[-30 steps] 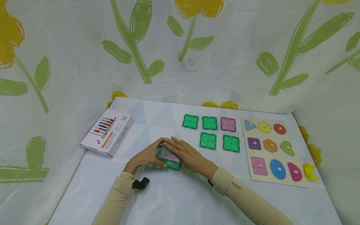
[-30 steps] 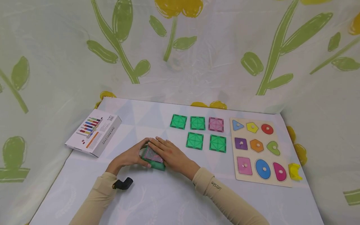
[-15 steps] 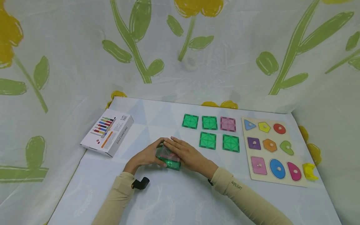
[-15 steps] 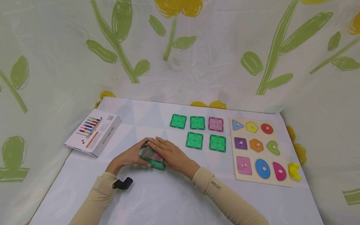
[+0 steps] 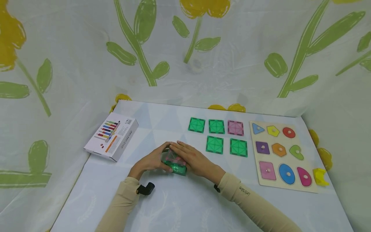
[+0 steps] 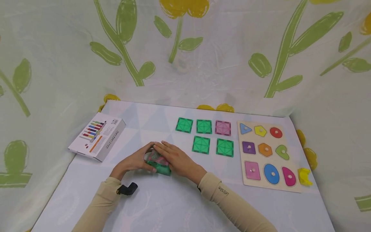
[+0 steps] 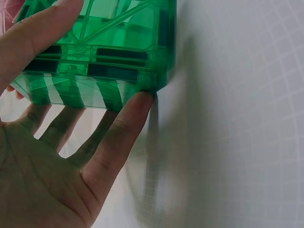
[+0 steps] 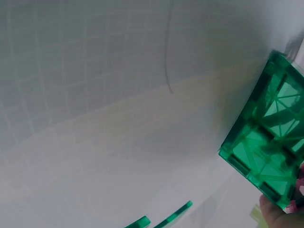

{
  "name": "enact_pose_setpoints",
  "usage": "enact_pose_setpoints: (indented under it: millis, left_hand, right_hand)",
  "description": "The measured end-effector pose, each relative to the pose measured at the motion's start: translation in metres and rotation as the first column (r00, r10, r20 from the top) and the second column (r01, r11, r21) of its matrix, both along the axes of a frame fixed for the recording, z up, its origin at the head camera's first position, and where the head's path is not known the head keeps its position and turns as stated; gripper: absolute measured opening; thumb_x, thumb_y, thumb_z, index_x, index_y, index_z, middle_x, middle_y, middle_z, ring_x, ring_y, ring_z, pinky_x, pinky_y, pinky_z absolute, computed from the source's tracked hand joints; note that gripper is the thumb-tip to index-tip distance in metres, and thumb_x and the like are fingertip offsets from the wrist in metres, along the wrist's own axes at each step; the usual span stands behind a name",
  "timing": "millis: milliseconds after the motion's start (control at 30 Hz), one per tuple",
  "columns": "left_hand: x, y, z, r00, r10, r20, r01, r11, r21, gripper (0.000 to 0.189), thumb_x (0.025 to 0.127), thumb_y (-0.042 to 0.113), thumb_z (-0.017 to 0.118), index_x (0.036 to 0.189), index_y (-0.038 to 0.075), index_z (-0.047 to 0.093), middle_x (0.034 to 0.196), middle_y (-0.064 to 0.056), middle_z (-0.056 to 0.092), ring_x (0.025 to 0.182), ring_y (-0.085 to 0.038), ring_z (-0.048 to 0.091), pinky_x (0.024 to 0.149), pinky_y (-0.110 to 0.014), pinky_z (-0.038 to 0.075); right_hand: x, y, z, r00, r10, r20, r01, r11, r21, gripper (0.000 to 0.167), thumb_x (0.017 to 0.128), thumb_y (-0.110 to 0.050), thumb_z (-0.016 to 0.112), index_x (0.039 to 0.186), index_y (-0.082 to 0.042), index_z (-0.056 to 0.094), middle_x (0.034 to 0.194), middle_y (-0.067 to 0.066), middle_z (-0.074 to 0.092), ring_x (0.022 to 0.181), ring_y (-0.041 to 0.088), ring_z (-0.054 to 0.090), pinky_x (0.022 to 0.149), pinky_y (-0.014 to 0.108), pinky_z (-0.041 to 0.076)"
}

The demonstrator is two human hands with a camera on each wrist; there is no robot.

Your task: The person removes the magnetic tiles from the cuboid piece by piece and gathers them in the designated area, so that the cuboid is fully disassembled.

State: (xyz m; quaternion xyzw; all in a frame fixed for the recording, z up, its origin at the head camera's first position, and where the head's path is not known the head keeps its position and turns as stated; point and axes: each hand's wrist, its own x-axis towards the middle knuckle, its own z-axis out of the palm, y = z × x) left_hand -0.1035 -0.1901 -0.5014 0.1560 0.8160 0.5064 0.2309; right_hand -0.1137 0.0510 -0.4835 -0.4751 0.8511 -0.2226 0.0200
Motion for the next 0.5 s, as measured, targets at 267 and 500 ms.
enact_pose_setpoints:
  millis: [267, 500]
  left_hand:
    - [-0.0004, 0.0, -0.0002, 1.0, 0.013, 0.005, -0.013, 1.0, 0.005, 0.105, 0.067, 0.02, 0.094, 0.153, 0.018, 0.033, 0.16, -0.012, 0.039, 0.15, -0.043, 0.032, 0.119, -0.067, 0.026]
    - [-0.0003, 0.0004, 0.0009, 0.999, 0.025, 0.023, -0.026, 1.0, 0.009, 0.108, 0.066, 0.019, 0.094, 0.155, 0.018, 0.031, 0.16, -0.014, 0.038, 0.149, -0.044, 0.032, 0.119, -0.068, 0.025]
  right_hand:
    - [-0.0015, 0.0003, 0.0019, 0.998, 0.004, 0.055, -0.003, 1.0, -0.022, 0.074, 0.091, 0.01, 0.061, 0.157, -0.009, 0.033, 0.161, 0.01, 0.039, 0.151, 0.031, 0.036, 0.121, 0.046, 0.036]
    - [-0.0021, 0.0001, 0.0019, 0.995, 0.006, 0.096, 0.001, 0.997, -0.073, 0.073, 0.091, 0.013, 0.056, 0.157, -0.008, 0.033, 0.161, 0.01, 0.04, 0.15, 0.031, 0.037, 0.121, 0.046, 0.036]
